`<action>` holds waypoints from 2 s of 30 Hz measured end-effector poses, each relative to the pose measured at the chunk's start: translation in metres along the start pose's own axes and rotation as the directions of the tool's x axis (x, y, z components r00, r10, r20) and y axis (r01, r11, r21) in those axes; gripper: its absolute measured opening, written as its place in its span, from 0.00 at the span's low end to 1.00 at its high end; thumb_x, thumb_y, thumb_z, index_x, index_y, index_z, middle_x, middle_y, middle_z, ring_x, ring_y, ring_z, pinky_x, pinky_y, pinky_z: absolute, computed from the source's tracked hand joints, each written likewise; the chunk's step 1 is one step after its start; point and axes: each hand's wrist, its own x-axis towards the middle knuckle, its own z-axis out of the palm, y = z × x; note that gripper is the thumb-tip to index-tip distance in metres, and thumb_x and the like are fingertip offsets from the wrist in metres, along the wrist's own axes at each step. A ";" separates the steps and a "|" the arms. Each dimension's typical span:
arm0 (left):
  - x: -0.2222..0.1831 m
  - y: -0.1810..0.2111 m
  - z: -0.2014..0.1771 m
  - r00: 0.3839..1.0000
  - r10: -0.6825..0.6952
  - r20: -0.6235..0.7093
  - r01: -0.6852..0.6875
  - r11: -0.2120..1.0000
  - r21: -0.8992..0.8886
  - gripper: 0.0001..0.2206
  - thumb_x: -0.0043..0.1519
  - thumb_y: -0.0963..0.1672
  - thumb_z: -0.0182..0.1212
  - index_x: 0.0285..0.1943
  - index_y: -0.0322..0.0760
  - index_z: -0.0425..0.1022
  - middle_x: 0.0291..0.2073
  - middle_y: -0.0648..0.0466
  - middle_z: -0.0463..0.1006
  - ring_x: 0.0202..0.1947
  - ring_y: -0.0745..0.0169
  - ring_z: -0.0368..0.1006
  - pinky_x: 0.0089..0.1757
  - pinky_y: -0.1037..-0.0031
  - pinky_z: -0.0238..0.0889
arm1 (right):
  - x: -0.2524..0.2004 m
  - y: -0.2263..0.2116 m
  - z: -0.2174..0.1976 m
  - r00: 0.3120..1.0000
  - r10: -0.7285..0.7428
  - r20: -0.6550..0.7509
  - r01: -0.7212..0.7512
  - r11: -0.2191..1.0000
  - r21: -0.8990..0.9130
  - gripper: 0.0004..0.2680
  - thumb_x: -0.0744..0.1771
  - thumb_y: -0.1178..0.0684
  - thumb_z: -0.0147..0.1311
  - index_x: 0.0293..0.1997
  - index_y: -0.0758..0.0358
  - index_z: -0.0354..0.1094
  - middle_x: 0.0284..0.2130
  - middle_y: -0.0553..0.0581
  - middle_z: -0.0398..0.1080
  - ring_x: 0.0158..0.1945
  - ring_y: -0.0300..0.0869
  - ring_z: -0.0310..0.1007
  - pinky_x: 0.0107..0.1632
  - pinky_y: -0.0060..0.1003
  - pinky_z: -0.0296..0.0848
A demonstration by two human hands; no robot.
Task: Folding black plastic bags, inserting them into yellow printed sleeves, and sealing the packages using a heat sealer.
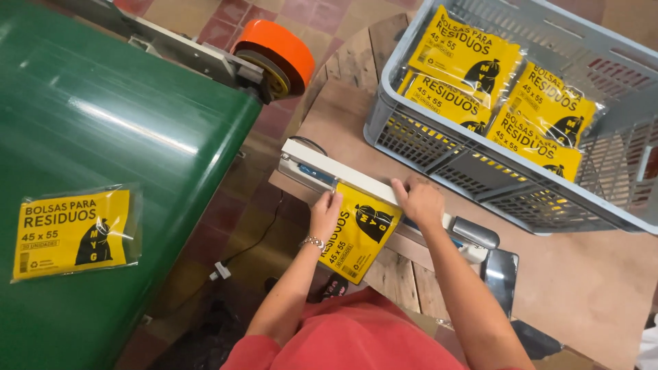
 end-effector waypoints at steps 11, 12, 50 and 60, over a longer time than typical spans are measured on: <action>-0.024 0.058 -0.022 0.957 -0.074 0.281 0.038 0.990 0.132 0.21 0.55 0.47 0.70 0.54 0.38 0.70 0.45 0.48 0.81 0.49 0.51 0.77 0.44 0.63 0.75 | 0.002 0.004 0.007 0.999 -0.030 -0.036 0.029 0.999 -0.033 0.27 0.68 0.22 0.32 0.38 0.54 0.72 0.39 0.58 0.77 0.50 0.54 0.75 0.57 0.52 0.67; -0.026 0.063 -0.023 0.954 -0.088 0.286 0.050 0.989 0.136 0.21 0.55 0.46 0.70 0.54 0.36 0.71 0.46 0.46 0.81 0.51 0.49 0.76 0.46 0.62 0.73 | 0.003 0.006 0.010 0.999 -0.028 -0.045 0.027 0.999 -0.037 0.27 0.67 0.21 0.32 0.37 0.53 0.72 0.39 0.56 0.77 0.50 0.52 0.75 0.57 0.51 0.66; -0.038 0.067 -0.011 0.983 -0.098 0.158 0.063 0.975 0.213 0.17 0.53 0.48 0.69 0.48 0.42 0.74 0.42 0.50 0.82 0.50 0.50 0.77 0.47 0.62 0.72 | -0.002 0.004 0.007 0.999 -0.040 -0.037 0.038 0.998 -0.047 0.27 0.69 0.22 0.30 0.39 0.52 0.74 0.38 0.57 0.78 0.51 0.52 0.75 0.59 0.52 0.63; -0.046 0.061 -0.021 0.978 0.029 0.206 -0.068 0.980 0.185 0.20 0.53 0.48 0.70 0.52 0.39 0.74 0.46 0.47 0.80 0.54 0.47 0.75 0.49 0.60 0.71 | 0.003 0.002 -0.036 0.982 -0.144 -0.120 0.147 0.989 0.016 0.19 0.70 0.31 0.39 0.44 0.50 0.75 0.38 0.62 0.77 0.48 0.57 0.76 0.50 0.55 0.73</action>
